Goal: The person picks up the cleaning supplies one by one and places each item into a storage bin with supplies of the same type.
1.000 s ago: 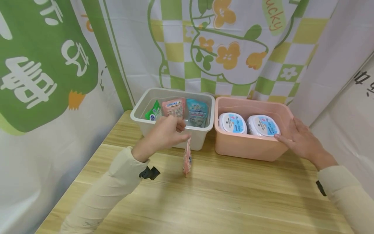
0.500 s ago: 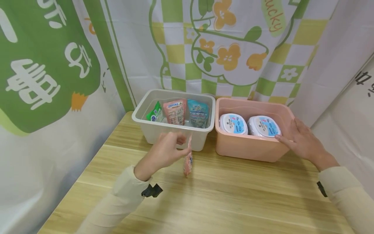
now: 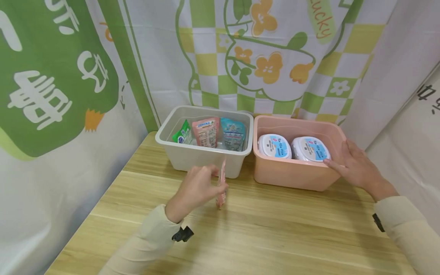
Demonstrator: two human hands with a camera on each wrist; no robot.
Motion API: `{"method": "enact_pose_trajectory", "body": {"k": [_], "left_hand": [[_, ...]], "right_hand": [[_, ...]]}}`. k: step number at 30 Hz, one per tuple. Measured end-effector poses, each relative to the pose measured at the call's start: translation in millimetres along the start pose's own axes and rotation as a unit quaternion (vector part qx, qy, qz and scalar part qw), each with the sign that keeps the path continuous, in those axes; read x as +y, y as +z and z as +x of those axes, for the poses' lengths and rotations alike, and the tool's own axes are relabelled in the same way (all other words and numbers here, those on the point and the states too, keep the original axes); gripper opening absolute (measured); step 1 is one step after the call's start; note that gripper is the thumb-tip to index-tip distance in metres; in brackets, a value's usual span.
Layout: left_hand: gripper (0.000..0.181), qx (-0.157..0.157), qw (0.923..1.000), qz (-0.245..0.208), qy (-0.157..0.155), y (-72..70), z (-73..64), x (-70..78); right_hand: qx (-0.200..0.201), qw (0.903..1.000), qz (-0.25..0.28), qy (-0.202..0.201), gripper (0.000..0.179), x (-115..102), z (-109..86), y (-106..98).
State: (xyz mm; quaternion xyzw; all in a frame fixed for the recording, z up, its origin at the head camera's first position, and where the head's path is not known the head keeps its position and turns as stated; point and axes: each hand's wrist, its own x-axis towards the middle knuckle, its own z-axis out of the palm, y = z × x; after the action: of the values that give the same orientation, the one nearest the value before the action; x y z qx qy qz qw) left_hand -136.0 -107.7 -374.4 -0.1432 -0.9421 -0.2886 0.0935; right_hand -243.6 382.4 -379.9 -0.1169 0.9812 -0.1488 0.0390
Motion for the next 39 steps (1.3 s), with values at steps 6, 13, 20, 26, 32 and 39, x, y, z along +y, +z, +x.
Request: {"method": "enact_pose_trajectory", "body": {"k": [6, 13, 20, 26, 32, 39], "left_hand": [[0.026, -0.003, 1.0, 0.008, -0.001, 8.6, -1.0, 0.6], [0.019, 0.006, 0.9984, 0.056, -0.002, 17.8, -1.8, 1.1], [0.017, 0.014, 0.9985, 0.048, -0.022, 24.2, -1.8, 2.5], [0.02, 0.013, 0.9986, 0.042, -0.03, 24.5, -2.5, 3.7], [0.025, 0.035, 0.9972, 0.061, -0.023, 24.4, -2.9, 2.4], [0.015, 0.054, 0.9956, 0.075, -0.013, 19.9, -1.4, -0.7]], "right_hand": [[0.001, 1.0, 0.004, -0.002, 0.107, -0.6, -0.8, -1.2], [0.005, 1.0, 0.005, -0.005, 0.108, -1.6, -0.9, -1.4], [-0.006, 1.0, -0.001, 0.002, 0.109, -3.1, -1.4, -2.6], [0.0, 1.0, 0.0, -0.003, 0.108, -2.1, -0.6, -1.8], [0.005, 1.0, 0.002, -0.005, 0.108, -1.2, -0.4, -0.9], [-0.001, 1.0, 0.001, -0.003, 0.108, -2.6, -1.2, -1.4]]}}
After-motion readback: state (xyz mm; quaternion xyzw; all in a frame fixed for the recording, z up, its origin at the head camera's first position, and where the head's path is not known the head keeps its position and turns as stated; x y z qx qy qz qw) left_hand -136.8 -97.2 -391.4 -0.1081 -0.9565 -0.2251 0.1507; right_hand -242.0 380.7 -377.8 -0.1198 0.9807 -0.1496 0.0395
